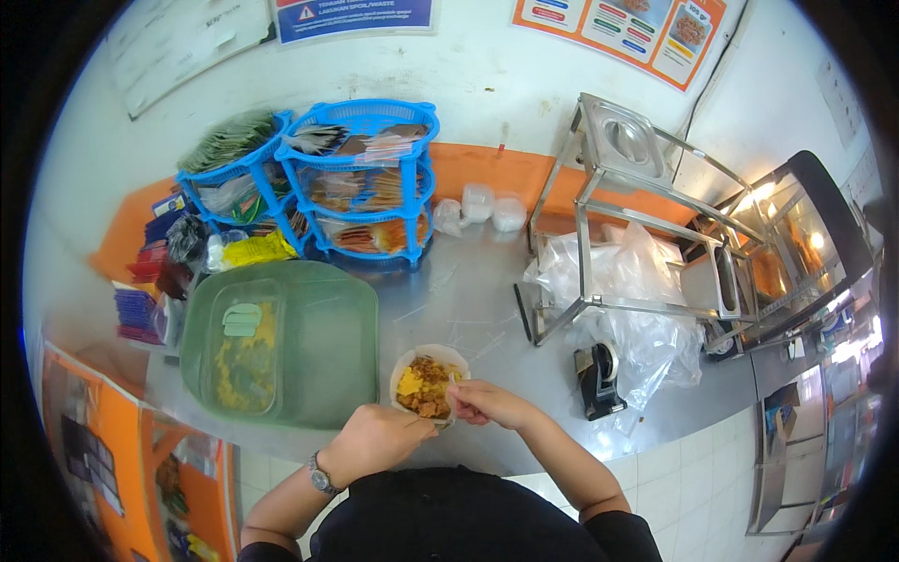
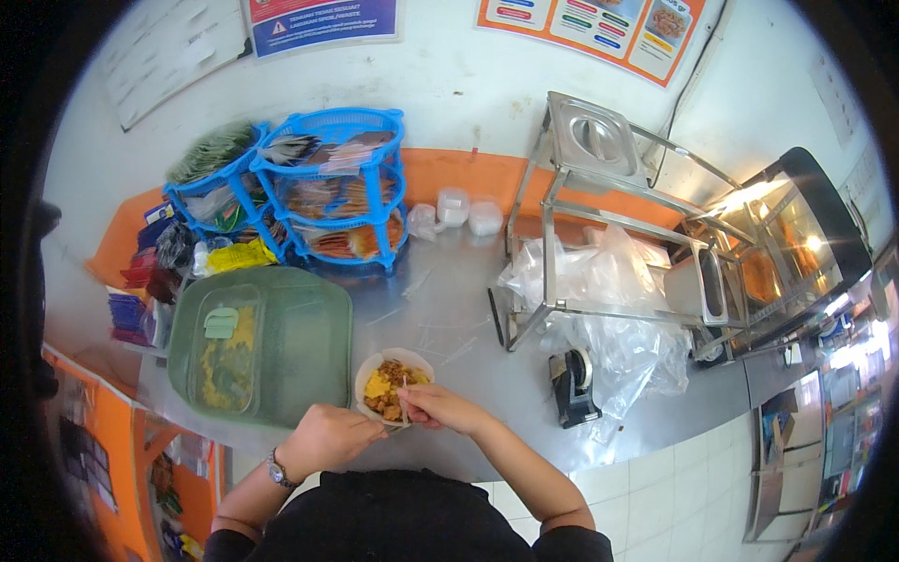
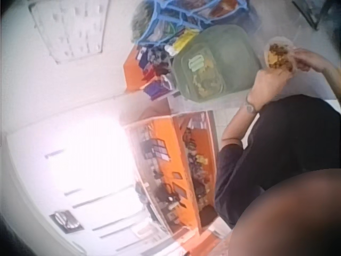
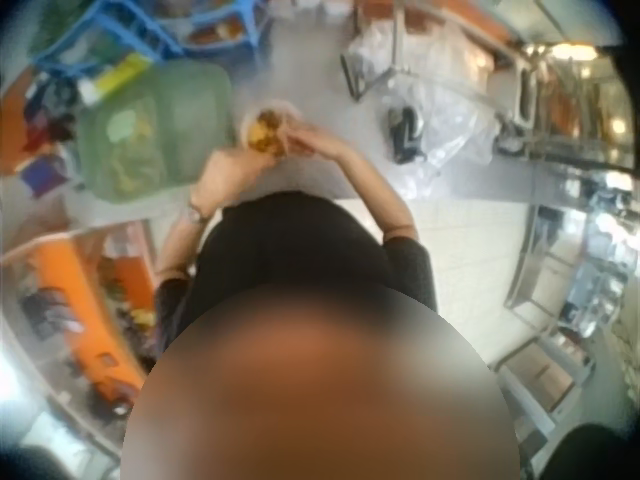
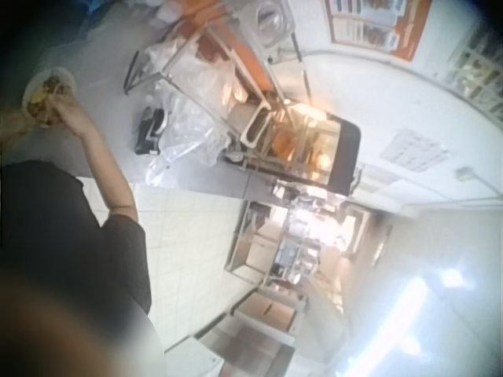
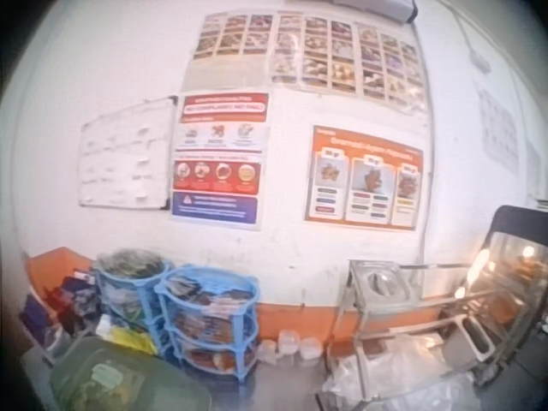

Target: The person scoops yellow food into a paper bowl, then adds fried chicken pieces from a heated display case. They place the bowl on the counter, add a condiment sachet and a plastic fork, and arrange the items for service.

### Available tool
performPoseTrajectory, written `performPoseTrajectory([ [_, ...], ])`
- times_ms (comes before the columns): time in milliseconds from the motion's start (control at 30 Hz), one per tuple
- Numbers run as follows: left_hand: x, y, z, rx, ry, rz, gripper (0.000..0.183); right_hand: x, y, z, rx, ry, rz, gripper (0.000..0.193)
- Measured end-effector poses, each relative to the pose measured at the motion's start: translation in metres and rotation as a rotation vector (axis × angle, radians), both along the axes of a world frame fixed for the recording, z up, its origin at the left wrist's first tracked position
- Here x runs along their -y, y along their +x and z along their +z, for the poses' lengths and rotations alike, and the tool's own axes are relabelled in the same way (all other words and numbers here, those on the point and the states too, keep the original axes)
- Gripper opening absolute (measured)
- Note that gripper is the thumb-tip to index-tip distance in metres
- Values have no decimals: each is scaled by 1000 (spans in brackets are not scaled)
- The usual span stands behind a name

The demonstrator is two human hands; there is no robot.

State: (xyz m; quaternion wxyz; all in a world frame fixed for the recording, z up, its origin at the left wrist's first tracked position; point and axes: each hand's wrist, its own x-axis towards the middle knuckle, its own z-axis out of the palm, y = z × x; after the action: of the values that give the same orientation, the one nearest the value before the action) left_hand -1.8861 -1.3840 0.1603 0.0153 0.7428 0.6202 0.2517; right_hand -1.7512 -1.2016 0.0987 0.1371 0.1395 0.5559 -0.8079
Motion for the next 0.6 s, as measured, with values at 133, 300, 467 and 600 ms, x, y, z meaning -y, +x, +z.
performPoseTrajectory([
  [133, 11, 2, 7, -55, -43, -40, 9, 2, 1, 6, 1, 220, -10, 44],
  [300, 23, 10, 13, -120, -83, -92, 11, 12, 0, 15, 148, 273, 185, 42],
  [467, 36, 9, 18, -103, -70, -70, 18, 24, 14, 27, -28, 235, 125, 40],
  [600, 53, 2, 31, -86, -37, -81, 26, 39, 54, 43, -158, -3, 99, 34],
])
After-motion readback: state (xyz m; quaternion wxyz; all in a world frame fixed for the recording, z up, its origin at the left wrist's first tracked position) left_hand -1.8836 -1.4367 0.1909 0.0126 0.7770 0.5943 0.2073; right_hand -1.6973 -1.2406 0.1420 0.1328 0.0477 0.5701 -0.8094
